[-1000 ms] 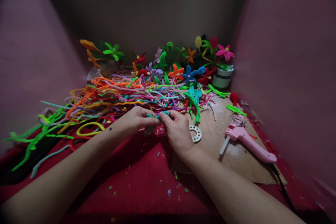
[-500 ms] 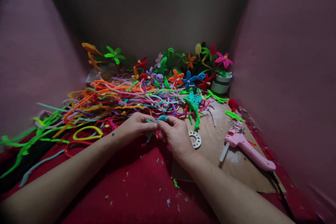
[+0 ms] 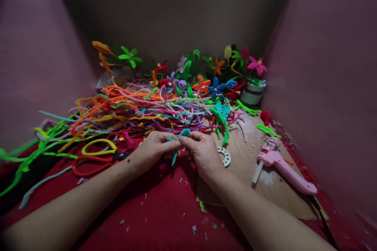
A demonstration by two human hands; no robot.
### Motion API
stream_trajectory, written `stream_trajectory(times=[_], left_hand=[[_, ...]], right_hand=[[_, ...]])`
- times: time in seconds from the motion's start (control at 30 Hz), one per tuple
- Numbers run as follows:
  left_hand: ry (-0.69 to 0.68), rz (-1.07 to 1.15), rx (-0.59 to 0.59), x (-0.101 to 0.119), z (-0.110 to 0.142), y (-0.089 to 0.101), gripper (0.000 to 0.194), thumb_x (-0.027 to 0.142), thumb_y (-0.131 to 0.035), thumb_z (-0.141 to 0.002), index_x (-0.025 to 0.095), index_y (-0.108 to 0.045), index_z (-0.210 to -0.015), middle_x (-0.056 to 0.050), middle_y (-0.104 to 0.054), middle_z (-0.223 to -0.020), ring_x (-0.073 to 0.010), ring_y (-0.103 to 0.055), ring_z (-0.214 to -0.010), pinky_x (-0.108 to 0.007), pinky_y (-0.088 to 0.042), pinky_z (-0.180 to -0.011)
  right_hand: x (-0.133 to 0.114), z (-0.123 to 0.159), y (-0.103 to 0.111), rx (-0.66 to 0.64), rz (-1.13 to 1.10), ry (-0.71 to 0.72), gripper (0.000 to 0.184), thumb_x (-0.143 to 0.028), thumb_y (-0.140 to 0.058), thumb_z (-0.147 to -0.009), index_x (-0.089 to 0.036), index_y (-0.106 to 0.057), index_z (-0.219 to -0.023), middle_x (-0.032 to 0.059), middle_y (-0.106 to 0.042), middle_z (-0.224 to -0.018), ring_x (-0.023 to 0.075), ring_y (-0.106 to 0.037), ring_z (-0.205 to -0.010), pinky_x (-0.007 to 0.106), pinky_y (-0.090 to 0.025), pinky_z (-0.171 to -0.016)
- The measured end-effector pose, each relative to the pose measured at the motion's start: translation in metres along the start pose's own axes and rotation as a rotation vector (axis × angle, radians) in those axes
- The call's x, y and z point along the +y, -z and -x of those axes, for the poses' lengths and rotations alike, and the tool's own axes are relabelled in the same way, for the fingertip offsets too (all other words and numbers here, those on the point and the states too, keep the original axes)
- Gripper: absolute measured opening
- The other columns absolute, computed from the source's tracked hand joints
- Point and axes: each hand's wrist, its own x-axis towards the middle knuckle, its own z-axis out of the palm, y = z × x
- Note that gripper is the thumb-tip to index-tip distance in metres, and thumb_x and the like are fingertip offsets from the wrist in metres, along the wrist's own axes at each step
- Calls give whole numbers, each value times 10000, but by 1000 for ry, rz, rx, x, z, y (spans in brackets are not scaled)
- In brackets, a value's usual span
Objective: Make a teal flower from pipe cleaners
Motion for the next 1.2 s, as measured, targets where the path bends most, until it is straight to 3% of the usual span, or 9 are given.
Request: stream_trajectory(times=[0.13,0.27,0.47,0.6,0.8,0.97,1.1,1.2], left_hand=[[3,-85,62,3,0,1,201,331,-585,-708,140,-597,-647,54,-473,-460,-61,-381,-414,-192,-267,-418],[-37,-110,112,5,0,3,177,299,-590,-707,134,-589,-641,60,-454,-468,-55,-365,-435,-184,-266,-427],[-19,-85,105,8,0,6,217,331,-601,-701,130,-576,-623,62,-433,-429,-55,-353,-417,-188,-260,-424],[6,-18,29,6,0,6,201,336,-607,-692,136,-584,-680,52,-487,-463,-59,-390,-411,-189,-288,-427],[52,48,54,3,-1,2,110,224,-616,-651,147,-586,-723,54,-527,-486,-49,-399,-386,-178,-283,-399],[18,112,49,6,0,4,130,237,-603,-685,159,-581,-786,51,-540,-534,-50,-426,-403,-179,-304,-408],[-30,132,35,7,1,5,258,307,-645,-677,166,-617,-891,17,-607,-694,-70,-492,-498,-199,-371,-471],[-2,175,46,4,1,3,231,307,-671,-649,141,-635,-805,8,-595,-635,-106,-531,-543,-227,-413,-521]], right_hand=[[1,-1,0,48,-21,-4,288,-331,-657,-668,-171,-467,-524,-67,-428,-388,54,-339,-335,202,-225,-352],[2,-2,-1,15,-48,-43,237,-333,-640,-675,-167,-511,-567,-65,-441,-389,60,-350,-325,201,-232,-343],[-1,-1,-2,-48,-112,-77,141,-273,-647,-645,-151,-580,-669,-36,-536,-474,79,-450,-380,204,-330,-382],[-3,-1,-2,-17,-154,-99,127,-249,-643,-634,-151,-596,-698,-32,-558,-527,83,-488,-427,199,-373,-402],[-2,-1,-2,-4,-96,-47,113,-262,-615,-665,-156,-578,-681,-46,-527,-461,70,-428,-370,199,-327,-387],[0,0,0,-11,-56,-31,153,-302,-620,-676,-156,-574,-667,-47,-505,-454,65,-397,-359,199,-282,-369],[-2,4,-3,-92,-6,-57,150,-269,-596,-685,-159,-547,-596,-59,-445,-408,57,-349,-339,199,-241,-352],[-4,7,-6,-160,22,-87,180,-264,-585,-691,-165,-527,-552,-68,-411,-379,57,-320,-333,204,-228,-352]])
